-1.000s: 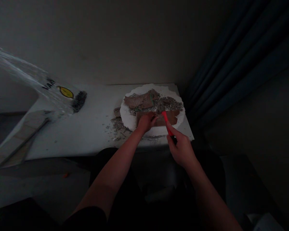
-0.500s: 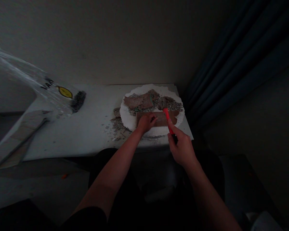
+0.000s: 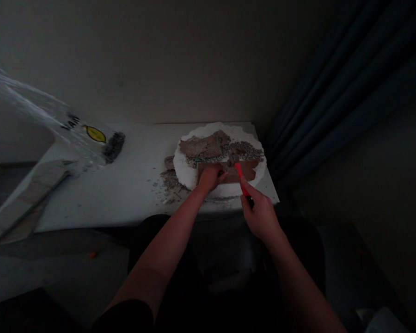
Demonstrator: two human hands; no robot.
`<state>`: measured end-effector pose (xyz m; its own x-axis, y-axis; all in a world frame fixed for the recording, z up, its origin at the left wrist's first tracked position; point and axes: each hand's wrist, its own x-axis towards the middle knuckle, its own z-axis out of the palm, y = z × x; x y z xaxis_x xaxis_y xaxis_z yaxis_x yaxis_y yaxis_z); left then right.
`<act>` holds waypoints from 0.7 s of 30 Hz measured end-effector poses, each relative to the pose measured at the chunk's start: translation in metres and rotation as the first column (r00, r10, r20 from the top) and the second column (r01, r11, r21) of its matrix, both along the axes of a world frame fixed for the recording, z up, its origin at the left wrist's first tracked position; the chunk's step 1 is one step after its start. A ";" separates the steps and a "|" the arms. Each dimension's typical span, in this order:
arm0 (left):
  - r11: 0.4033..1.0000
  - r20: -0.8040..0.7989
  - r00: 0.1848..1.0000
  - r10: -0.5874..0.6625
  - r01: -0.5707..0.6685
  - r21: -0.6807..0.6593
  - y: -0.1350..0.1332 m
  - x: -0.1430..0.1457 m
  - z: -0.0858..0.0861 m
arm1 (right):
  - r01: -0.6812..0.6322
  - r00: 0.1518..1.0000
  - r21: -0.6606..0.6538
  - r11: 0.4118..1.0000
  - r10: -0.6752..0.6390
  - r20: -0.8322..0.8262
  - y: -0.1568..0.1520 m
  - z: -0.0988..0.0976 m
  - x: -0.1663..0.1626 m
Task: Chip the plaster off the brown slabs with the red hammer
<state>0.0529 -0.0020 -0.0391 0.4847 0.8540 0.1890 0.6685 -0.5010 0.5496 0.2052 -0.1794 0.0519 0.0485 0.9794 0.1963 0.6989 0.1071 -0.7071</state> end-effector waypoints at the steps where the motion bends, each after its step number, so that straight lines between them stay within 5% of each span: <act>1: 1.000 0.007 1.000 -0.013 0.013 -0.015 0.001 -0.001 0.001 | 0.004 1.000 0.017 1.000 -0.004 -0.001 -0.001 0.000 0.000; 5: 0.999 0.013 0.999 -0.029 0.030 -0.026 0.003 -0.011 0.013 | -0.029 0.999 0.000 1.000 0.029 0.015 -0.002 -0.005 -0.001; 10: 0.996 0.022 0.997 0.079 -0.080 0.036 0.004 -0.041 0.033 | 0.014 0.998 -0.037 0.999 -0.011 0.070 -0.001 -0.010 -0.003; 16: 0.976 -0.037 0.976 0.215 -0.213 0.048 0.000 -0.067 0.036 | -0.028 0.995 -0.056 0.998 0.033 0.094 -0.002 -0.016 -0.006; 21: 0.866 -0.188 0.846 0.499 -0.493 0.082 -0.006 -0.107 0.039 | 0.019 0.997 -0.065 0.998 -0.014 0.078 -0.007 -0.027 0.001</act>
